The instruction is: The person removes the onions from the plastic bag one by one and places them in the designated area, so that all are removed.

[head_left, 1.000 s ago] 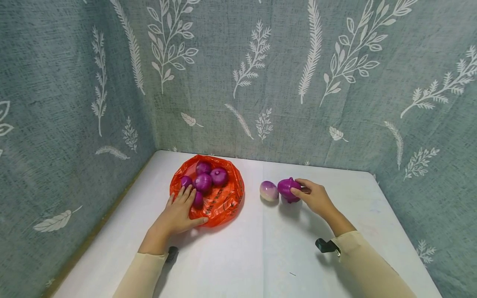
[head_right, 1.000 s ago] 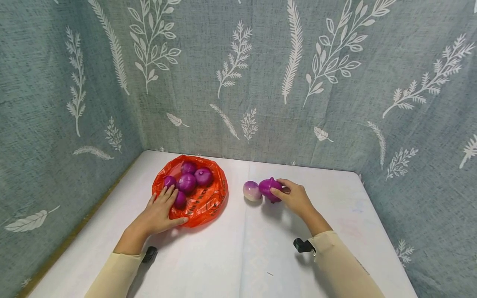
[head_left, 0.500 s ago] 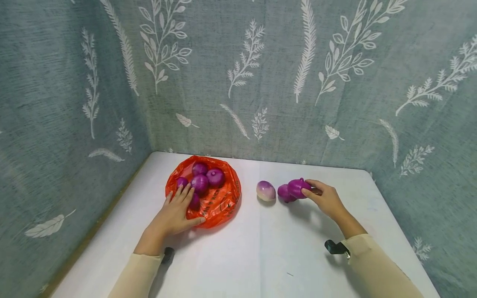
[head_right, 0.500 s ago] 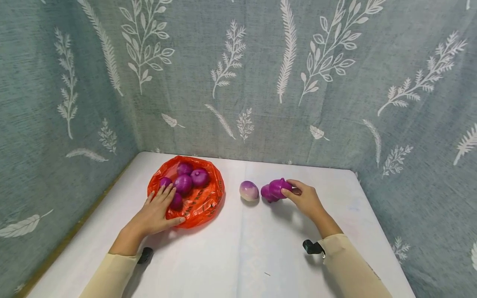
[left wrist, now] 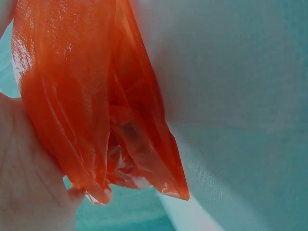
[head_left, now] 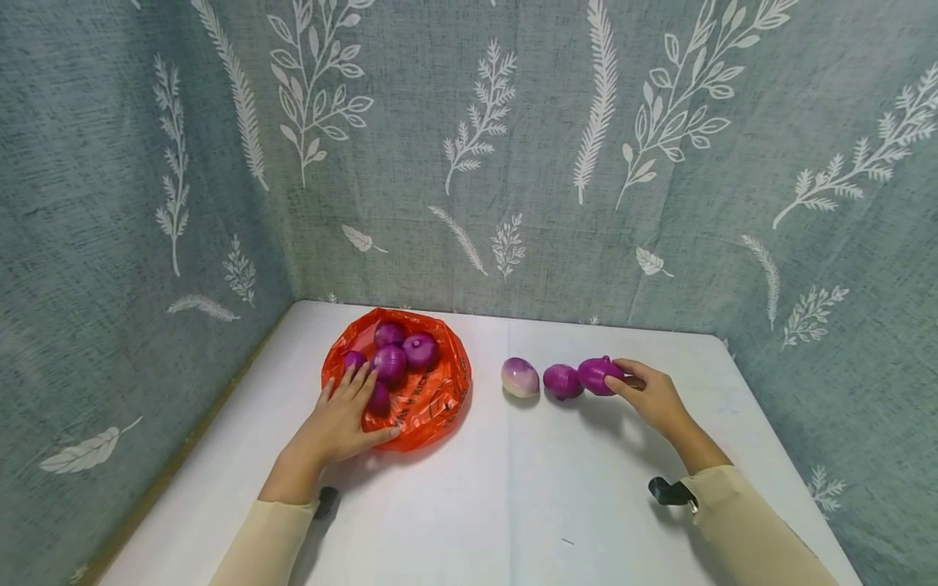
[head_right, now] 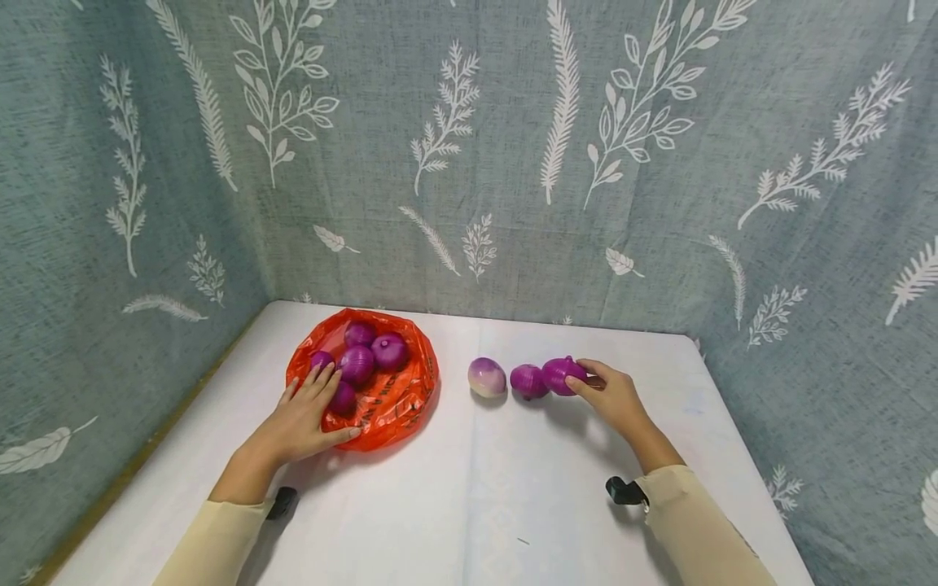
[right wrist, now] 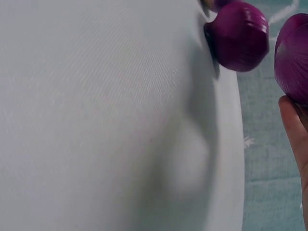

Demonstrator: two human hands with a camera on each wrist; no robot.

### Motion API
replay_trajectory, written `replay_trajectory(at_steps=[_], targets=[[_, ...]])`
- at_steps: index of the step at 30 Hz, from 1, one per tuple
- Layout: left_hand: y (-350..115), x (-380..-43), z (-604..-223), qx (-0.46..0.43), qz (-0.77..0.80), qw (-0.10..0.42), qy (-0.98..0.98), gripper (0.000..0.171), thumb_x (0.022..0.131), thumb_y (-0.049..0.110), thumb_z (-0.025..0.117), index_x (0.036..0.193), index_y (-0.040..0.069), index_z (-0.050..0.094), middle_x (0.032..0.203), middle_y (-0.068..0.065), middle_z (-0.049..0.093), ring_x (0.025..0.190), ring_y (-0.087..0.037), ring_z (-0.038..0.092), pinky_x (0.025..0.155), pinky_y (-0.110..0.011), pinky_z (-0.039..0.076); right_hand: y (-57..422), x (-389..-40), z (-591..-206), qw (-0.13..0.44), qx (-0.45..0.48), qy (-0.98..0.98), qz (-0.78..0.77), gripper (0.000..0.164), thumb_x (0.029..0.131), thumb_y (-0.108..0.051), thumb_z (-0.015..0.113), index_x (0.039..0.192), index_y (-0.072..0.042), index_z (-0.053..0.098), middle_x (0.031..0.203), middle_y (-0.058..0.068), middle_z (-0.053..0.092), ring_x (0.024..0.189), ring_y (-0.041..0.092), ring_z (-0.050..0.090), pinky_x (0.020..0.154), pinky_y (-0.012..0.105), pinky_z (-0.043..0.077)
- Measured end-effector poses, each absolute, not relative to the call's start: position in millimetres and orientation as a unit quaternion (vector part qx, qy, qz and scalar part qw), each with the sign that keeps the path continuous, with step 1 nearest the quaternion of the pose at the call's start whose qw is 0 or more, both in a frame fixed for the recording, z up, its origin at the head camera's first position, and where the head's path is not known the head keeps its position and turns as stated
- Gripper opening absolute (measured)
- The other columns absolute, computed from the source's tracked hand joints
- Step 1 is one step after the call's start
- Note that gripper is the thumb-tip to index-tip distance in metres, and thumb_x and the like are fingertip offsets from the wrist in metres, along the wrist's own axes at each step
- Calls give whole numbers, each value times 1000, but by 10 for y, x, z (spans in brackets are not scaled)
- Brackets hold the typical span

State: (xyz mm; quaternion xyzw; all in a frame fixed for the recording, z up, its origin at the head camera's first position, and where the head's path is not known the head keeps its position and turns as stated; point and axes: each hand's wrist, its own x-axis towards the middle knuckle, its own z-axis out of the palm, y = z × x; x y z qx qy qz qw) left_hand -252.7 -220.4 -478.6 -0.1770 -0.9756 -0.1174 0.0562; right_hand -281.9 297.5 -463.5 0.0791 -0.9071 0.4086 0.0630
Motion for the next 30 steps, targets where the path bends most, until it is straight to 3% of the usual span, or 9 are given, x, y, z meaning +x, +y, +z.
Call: replay_trajectory(at_steps=[12, 21, 30], targets=[[-2226, -2531, -4830, -177, -120, 61, -975, 107, 81, 71, 59, 153, 0, 24, 159, -21, 17, 145, -41, 7, 113, -62, 1, 3145, -2882, -4785, 34, 39, -907, 419, 76, 90, -55, 62, 140, 1, 48, 137, 25, 51, 117, 39, 56, 100, 55, 42], [-2217, -2515, -4821, -173, -119, 62, -976, 109, 80, 74, 57, 153, -1, 25, 159, -21, 17, 145, -41, 8, 112, -62, 1, 3202, -2909, -4877, 38, 39, -911, 409, 69, 91, -48, 65, 136, 4, 51, 134, 26, 53, 113, 40, 59, 98, 56, 42], [-2204, -2506, -4805, -173, -115, 60, -976, 110, 79, 77, 55, 152, -1, 26, 158, -20, 18, 145, -41, 9, 112, -62, 3, 3218, -2926, -4931, 23, 26, -915, 402, 74, 92, -50, 63, 138, 5, 48, 138, 29, 48, 116, 42, 56, 98, 56, 42]])
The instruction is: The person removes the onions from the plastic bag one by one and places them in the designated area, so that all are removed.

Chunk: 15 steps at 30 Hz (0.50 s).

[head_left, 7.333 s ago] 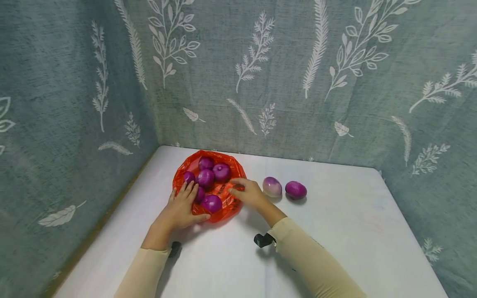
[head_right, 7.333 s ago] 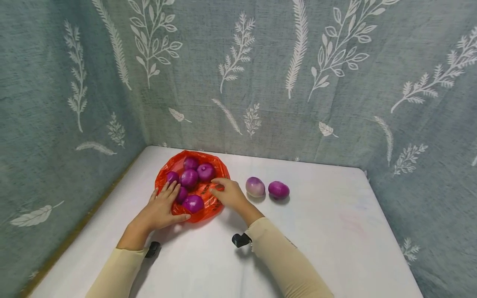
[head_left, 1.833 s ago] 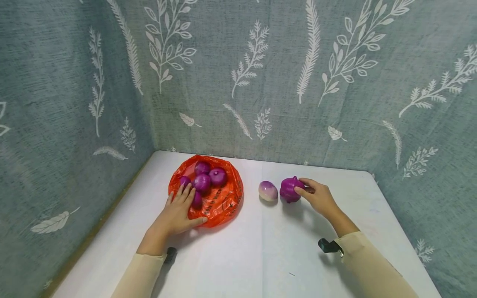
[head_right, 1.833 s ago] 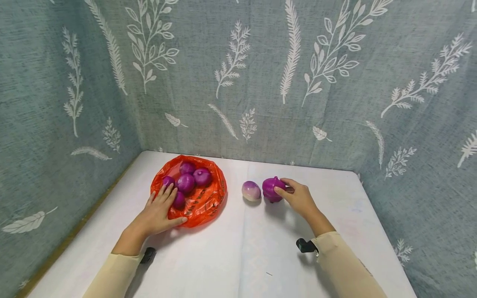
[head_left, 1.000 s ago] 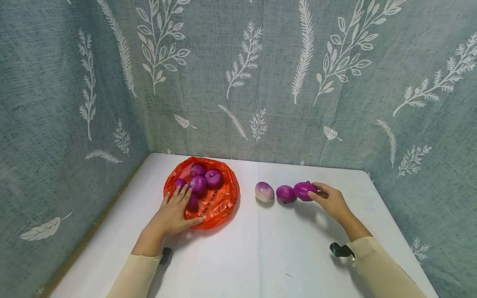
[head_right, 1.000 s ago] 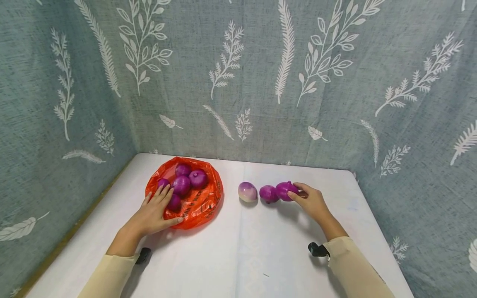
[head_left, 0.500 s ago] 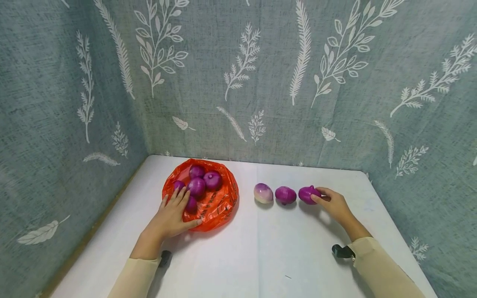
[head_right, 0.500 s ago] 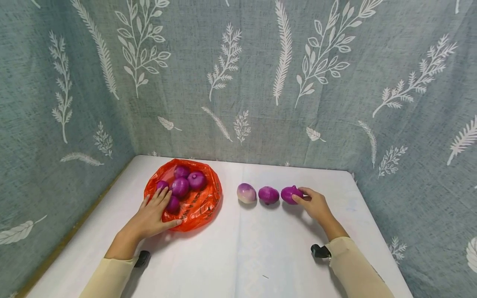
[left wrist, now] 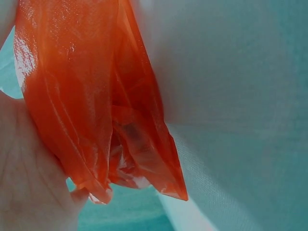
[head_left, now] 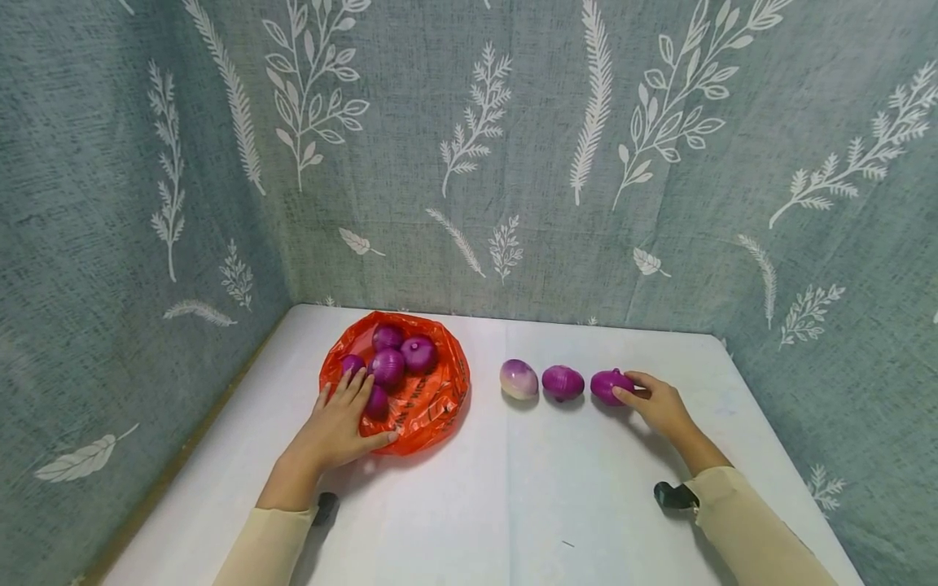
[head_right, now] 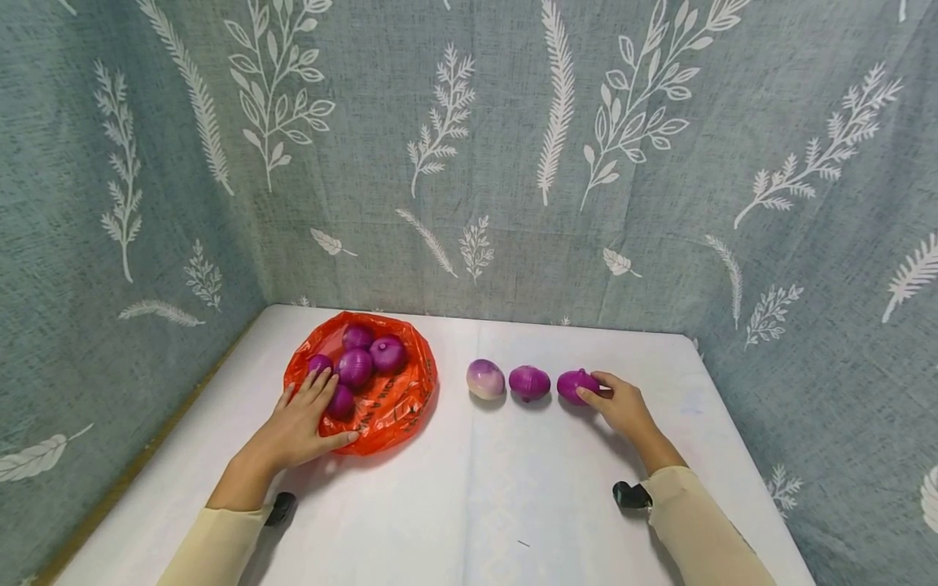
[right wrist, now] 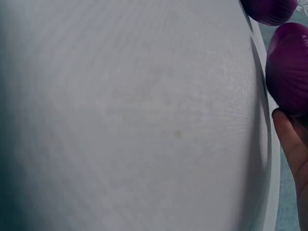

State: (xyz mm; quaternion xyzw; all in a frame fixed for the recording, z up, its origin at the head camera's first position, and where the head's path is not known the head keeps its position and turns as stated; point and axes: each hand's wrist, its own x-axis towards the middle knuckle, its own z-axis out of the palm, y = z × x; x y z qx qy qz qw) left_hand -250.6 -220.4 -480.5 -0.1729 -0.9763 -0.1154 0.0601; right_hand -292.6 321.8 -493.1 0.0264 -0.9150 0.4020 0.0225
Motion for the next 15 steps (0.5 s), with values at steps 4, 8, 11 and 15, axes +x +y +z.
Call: replay_trajectory(at_steps=[4, 8, 11, 15], targets=[[-2202, -2506, -4805, -176, -114, 65, -976, 109, 80, 74, 56, 152, -1, 26, 158, -21, 19, 145, -41, 10, 112, -62, 4, 3238, -2936, -4940, 14, 24, -917, 399, 76, 91, -52, 62, 140, 4, 46, 140, 29, 46, 119, 43, 54, 100, 56, 41], [-2202, -2511, -4809, -177, -111, 62, -976, 108, 80, 74, 57, 152, -1, 25, 158, -21, 19, 145, -41, 9, 112, -63, 4, 3248, -2944, -4944, -2, 24, -919, 394, 77, 92, -53, 60, 144, 2, 42, 143, 29, 42, 123, 44, 50, 102, 58, 37], [-2201, -2515, -4808, -176, -111, 57, -976, 109, 80, 74, 57, 152, -1, 25, 158, -21, 18, 145, -41, 9, 112, -63, 4, 3249, -2944, -4948, -20, 23, -922, 387, 77, 93, -52, 60, 146, 0, 39, 146, 28, 39, 127, 45, 45, 104, 61, 33], [-2198, -2522, -4806, -173, -114, 50, -977, 109, 80, 73, 58, 152, -1, 25, 159, -21, 17, 145, -41, 8, 112, -63, 3, 3257, -2938, -4946, -22, 29, -924, 381, 76, 94, -51, 58, 146, 1, 38, 145, 28, 40, 128, 46, 44, 104, 62, 31]])
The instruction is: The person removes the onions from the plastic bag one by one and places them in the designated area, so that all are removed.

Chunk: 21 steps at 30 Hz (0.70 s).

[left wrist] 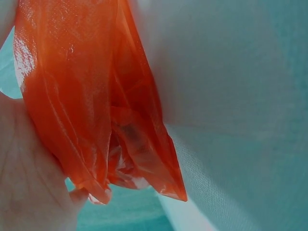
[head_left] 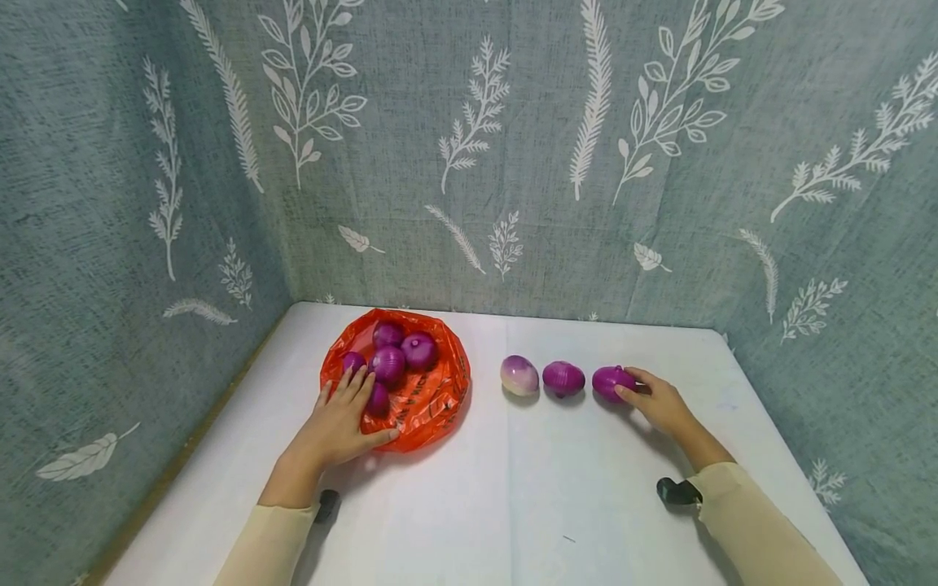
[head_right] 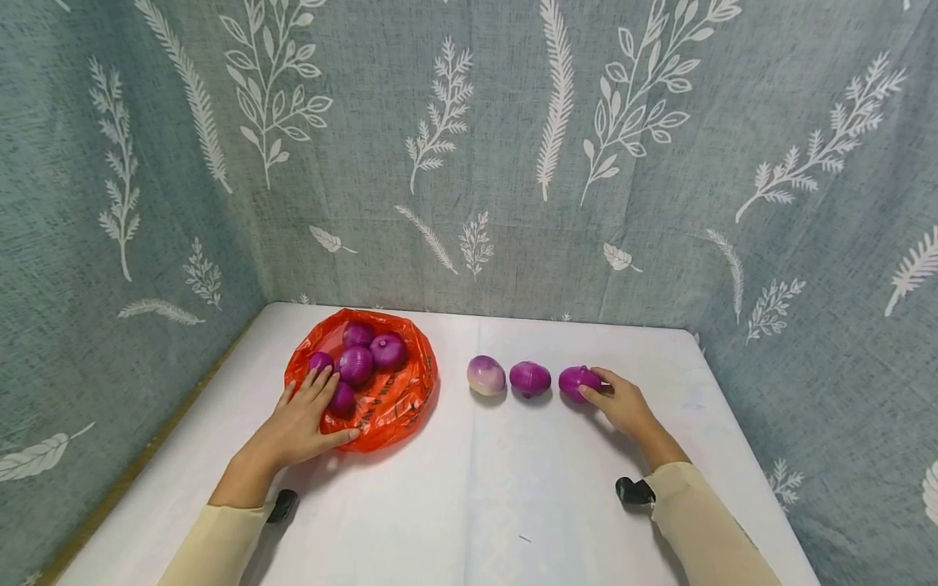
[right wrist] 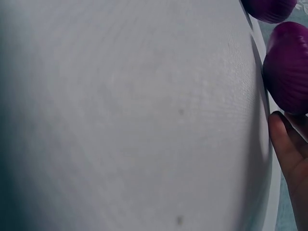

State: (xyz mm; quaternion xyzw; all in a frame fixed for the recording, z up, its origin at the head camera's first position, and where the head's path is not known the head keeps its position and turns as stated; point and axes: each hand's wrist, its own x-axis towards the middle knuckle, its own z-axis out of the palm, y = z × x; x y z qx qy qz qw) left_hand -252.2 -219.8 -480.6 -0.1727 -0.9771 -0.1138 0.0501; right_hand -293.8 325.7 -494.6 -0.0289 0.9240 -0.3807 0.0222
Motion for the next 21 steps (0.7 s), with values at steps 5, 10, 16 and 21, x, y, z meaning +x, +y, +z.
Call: replay_trajectory(at_steps=[5, 10, 16, 21], targets=[[-2195, -2524, -4794, -171, -117, 48, -977, 108, 80, 72, 59, 152, -1, 25, 159, -21, 17, 145, -41, 8, 112, -63, 2, 3284, -2939, -4938, 19, -36, 921, -387, 74, 93, -49, 60, 143, 2, 41, 142, 29, 44, 124, 45, 47, 103, 61, 33], [-2198, -2519, -4780, -171, -115, 47, -977, 109, 80, 74, 57, 152, -1, 25, 159, -21, 17, 145, -41, 9, 112, -62, 2, 3318, -2954, -4944, 23, -51, 924, -378, 74, 96, -48, 57, 143, 5, 39, 141, 31, 43, 127, 47, 44, 105, 63, 29], [-2206, -2515, -4772, -171, -115, 45, -977, 111, 79, 77, 54, 152, -1, 25, 159, -21, 17, 145, -41, 9, 113, -62, 2, 3348, -2956, -4948, 43, -74, 918, -387, 72, 97, -40, 59, 146, 7, 34, 144, 32, 38, 129, 50, 40, 106, 63, 27], [-2213, -2517, -4780, -170, -114, 45, -978, 110, 80, 76, 54, 152, -1, 25, 159, -20, 16, 145, -41, 8, 112, -62, 2, 3345, -2941, -4942, 55, -77, 918, -384, 80, 94, -43, 62, 148, 7, 30, 145, 33, 36, 128, 51, 41, 104, 64, 30]])
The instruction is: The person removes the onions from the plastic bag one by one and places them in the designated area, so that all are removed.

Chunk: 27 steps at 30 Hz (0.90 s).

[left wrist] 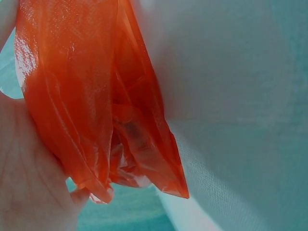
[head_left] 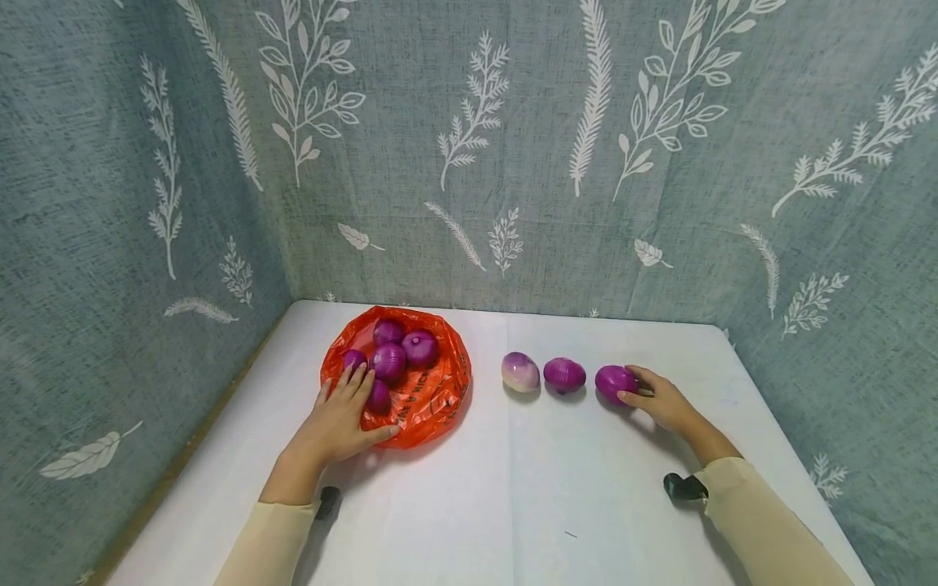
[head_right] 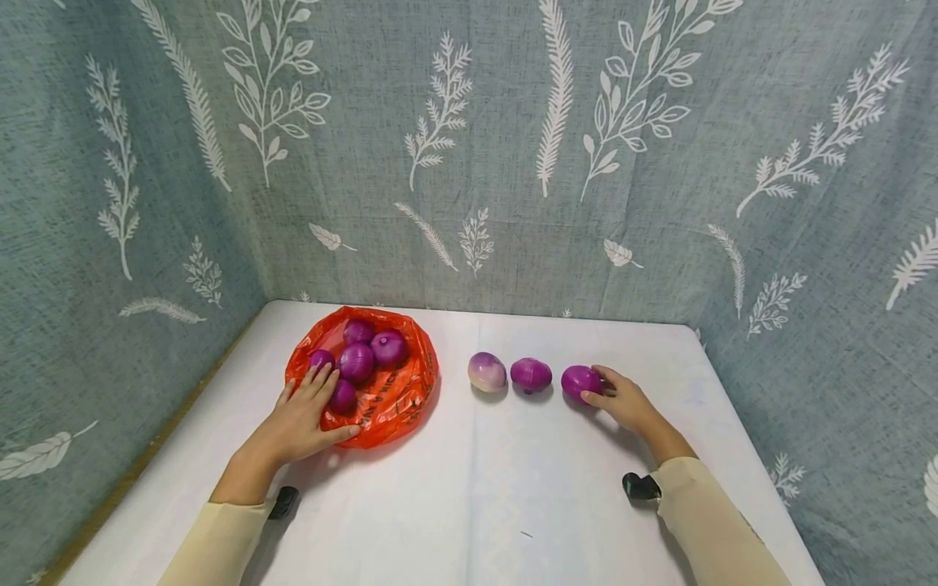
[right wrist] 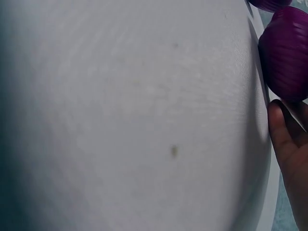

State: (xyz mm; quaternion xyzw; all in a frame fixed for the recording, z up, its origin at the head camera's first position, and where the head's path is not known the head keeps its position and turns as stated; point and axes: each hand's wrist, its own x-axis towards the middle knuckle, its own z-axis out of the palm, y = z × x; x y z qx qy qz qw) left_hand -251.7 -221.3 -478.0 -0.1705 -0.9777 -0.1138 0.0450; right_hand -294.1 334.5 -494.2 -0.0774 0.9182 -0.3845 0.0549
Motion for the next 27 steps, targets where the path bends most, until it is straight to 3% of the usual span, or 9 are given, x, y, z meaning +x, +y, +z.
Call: replay_trajectory(at_steps=[10, 18, 27], targets=[[-2216, -2486, -4765, -170, -113, 42, -978, 111, 79, 79, 51, 153, -1, 25, 159, -21, 16, 145, -41, 9, 112, -63, 3, 3359, -2934, -4938, 61, -66, 919, -385, 85, 92, -49, 63, 149, 4, 29, 147, 31, 34, 130, 50, 38, 104, 67, 27], [-2202, -2482, -4763, -172, -118, 44, -977, 111, 79, 78, 53, 153, 0, 25, 159, -20, 16, 145, -40, 8, 112, -62, 2, 3330, -2926, -4803, 34, -83, 917, -388, 79, 93, -42, 64, 148, 4, 31, 147, 27, 38, 131, 47, 38, 103, 67, 27], [-2199, -2505, -4766, -167, -121, 32, -978, 113, 78, 79, 52, 154, 1, 23, 160, -19, 15, 146, -40, 7, 112, -62, 0, 3209, -2973, -4550, -7, -84, 915, -395, 68, 95, -37, 63, 146, 2, 38, 144, 24, 43, 129, 43, 43, 102, 56, 38]])
